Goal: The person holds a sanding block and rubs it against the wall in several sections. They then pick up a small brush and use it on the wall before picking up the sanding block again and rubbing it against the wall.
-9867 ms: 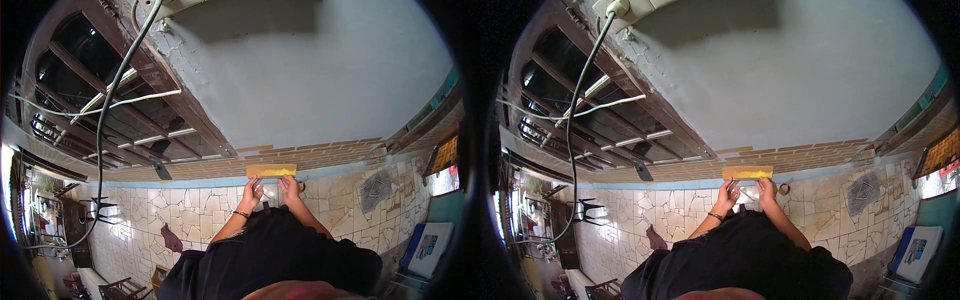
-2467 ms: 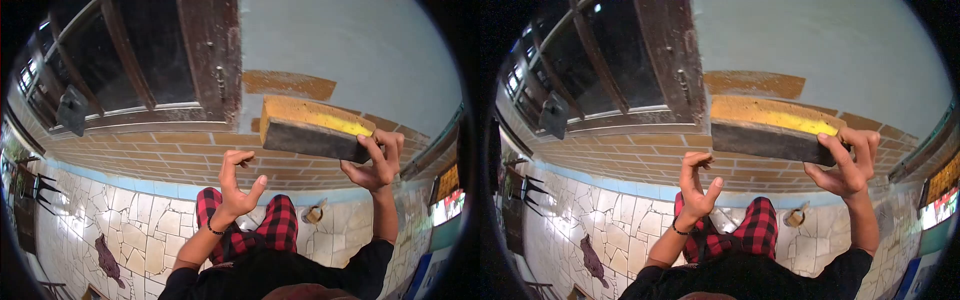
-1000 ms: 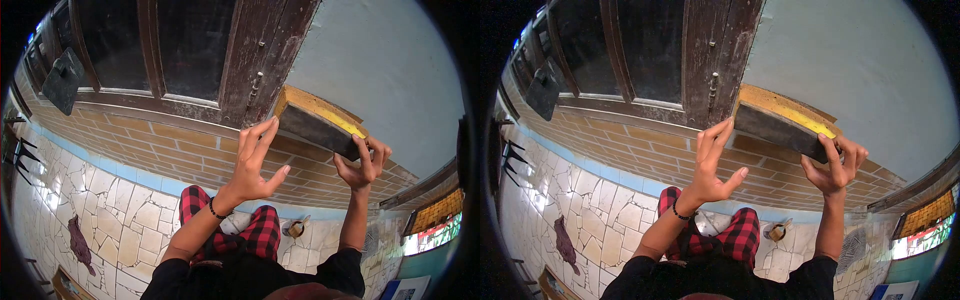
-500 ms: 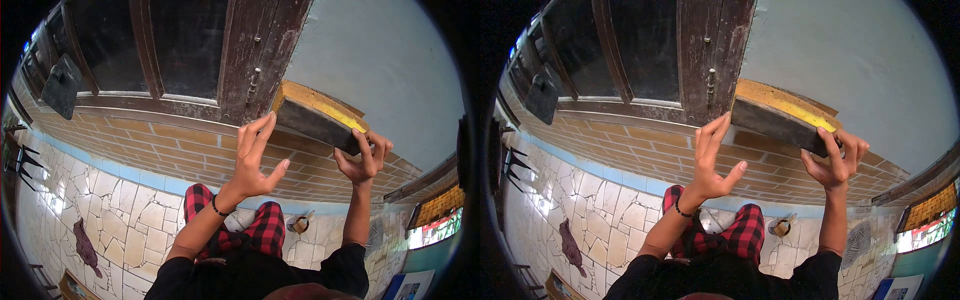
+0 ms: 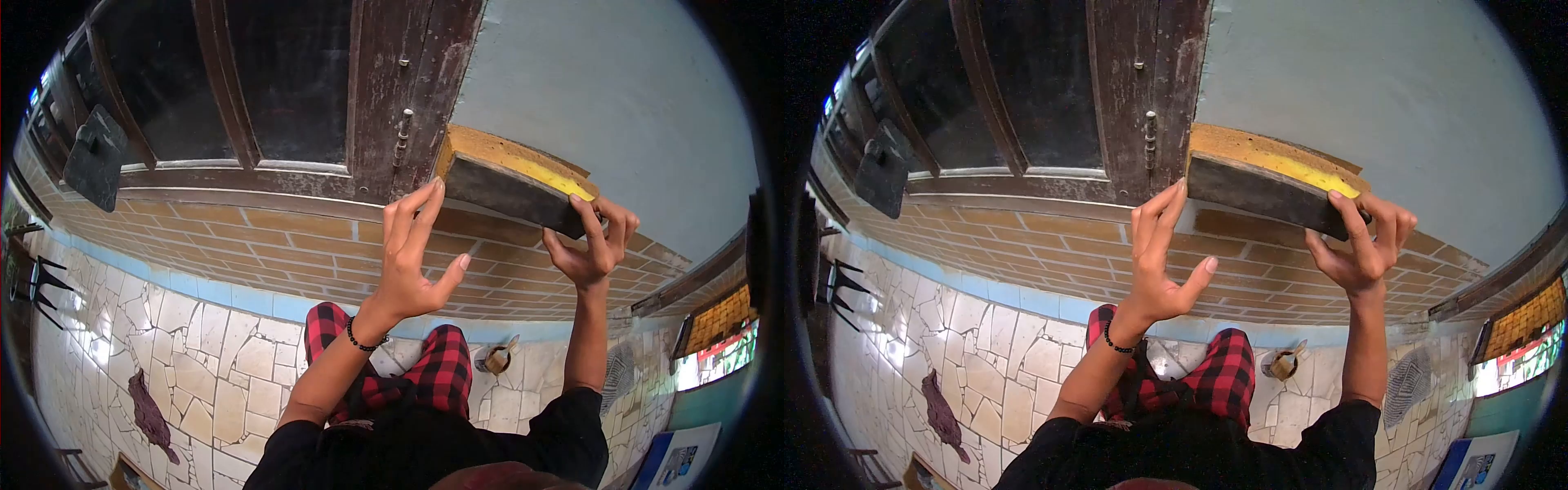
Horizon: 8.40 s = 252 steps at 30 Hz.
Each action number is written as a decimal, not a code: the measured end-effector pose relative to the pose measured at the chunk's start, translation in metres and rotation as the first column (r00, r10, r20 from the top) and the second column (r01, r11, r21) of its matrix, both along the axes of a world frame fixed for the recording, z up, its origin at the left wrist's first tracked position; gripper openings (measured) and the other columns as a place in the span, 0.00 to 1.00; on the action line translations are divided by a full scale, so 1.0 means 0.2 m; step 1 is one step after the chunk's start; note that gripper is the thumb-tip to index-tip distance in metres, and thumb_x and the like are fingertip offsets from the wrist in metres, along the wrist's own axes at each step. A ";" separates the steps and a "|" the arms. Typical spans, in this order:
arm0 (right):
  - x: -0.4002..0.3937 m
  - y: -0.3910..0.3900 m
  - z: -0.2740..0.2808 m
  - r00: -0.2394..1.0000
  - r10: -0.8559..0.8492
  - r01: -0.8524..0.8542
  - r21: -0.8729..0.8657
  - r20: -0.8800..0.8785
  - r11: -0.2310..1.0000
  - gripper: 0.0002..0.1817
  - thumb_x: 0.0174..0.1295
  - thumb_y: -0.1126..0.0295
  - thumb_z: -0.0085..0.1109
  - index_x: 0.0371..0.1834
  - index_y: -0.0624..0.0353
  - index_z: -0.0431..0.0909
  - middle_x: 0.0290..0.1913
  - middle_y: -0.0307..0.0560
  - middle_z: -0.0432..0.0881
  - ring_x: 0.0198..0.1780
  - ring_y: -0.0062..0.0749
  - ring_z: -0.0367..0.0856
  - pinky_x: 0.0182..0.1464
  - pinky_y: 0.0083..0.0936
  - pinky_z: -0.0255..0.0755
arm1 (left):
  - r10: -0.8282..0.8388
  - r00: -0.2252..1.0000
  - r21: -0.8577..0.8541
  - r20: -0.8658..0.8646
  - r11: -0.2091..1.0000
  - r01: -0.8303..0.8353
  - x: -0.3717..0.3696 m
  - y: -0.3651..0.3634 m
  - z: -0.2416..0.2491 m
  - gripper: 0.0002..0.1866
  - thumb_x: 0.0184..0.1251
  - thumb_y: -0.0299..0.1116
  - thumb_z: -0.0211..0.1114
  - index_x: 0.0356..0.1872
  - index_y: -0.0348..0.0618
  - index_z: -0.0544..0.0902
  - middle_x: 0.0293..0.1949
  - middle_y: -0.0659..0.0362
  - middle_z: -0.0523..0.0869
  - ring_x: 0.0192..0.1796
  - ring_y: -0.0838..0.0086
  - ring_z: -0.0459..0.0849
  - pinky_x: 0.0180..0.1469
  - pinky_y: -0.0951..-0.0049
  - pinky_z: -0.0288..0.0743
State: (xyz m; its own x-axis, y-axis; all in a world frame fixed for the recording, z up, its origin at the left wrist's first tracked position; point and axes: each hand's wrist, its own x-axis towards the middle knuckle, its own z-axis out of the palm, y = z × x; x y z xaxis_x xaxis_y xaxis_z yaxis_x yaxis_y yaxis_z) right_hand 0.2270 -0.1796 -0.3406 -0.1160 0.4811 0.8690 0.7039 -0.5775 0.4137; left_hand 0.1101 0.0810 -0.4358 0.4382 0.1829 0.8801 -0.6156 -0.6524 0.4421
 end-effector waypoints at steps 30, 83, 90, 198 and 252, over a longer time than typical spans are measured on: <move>0.02 0.00 0.02 0.999 -0.028 0.028 0.004 -0.045 1.000 0.34 0.35 0.64 0.84 0.54 0.51 0.93 0.48 0.41 0.84 0.48 0.37 0.80 0.55 0.39 0.64 | 0.142 0.989 0.106 -0.046 0.985 -0.137 0.00 -0.08 0.03 0.50 0.59 0.40 0.77 0.81 0.27 0.68 0.73 0.38 0.71 0.69 0.46 0.70 0.72 0.47 0.64; -0.02 0.05 -0.07 0.997 -0.065 0.070 0.100 -0.051 0.993 0.39 0.37 0.71 0.85 0.62 0.50 0.92 0.51 0.40 0.86 0.52 0.37 0.81 0.58 0.39 0.70 | 0.298 0.952 0.171 -0.075 0.944 -0.282 0.08 -0.19 0.07 0.56 0.62 0.42 0.76 0.86 0.27 0.56 0.79 0.37 0.61 0.76 0.47 0.63 0.75 0.46 0.60; -0.02 0.05 -0.09 0.996 -0.073 0.080 0.123 -0.060 0.989 0.39 0.38 0.71 0.85 0.64 0.48 0.91 0.52 0.38 0.86 0.55 0.37 0.82 0.59 0.38 0.68 | 0.345 0.936 0.216 -0.067 0.921 -0.324 0.08 -0.22 0.05 0.56 0.61 0.40 0.76 0.86 0.30 0.56 0.85 0.34 0.52 0.81 0.42 0.57 0.79 0.44 0.57; -0.32 0.39 -0.29 0.753 -0.164 0.315 0.131 -0.637 0.940 0.43 0.63 0.58 0.70 0.85 0.46 0.69 0.90 0.71 0.47 0.88 0.70 0.49 0.74 0.84 0.47 | 0.382 0.910 0.398 -0.161 0.869 -0.295 0.13 -0.33 0.15 0.43 0.67 0.36 0.67 0.84 0.36 0.66 0.87 0.35 0.53 0.88 0.30 0.48 0.81 0.37 0.62; -0.33 0.32 -0.28 0.796 -0.057 0.238 0.225 -0.602 0.945 0.37 0.56 0.59 0.75 0.74 0.41 0.82 0.87 0.62 0.57 0.84 0.62 0.57 0.74 0.77 0.52 | 0.426 0.888 0.426 -0.172 0.845 -0.323 0.06 -0.36 0.14 0.44 0.66 0.37 0.68 0.84 0.39 0.65 0.88 0.38 0.52 0.88 0.34 0.50 0.82 0.36 0.57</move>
State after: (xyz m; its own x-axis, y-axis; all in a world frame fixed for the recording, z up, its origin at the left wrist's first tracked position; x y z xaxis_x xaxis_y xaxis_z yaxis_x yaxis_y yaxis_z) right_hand 0.1613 -0.1152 -0.3967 0.5051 0.1806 0.8440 0.6532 -0.7191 -0.2370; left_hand 0.1214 0.0081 -0.4080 0.6177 0.0574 0.7843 -0.1912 -0.9564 0.2206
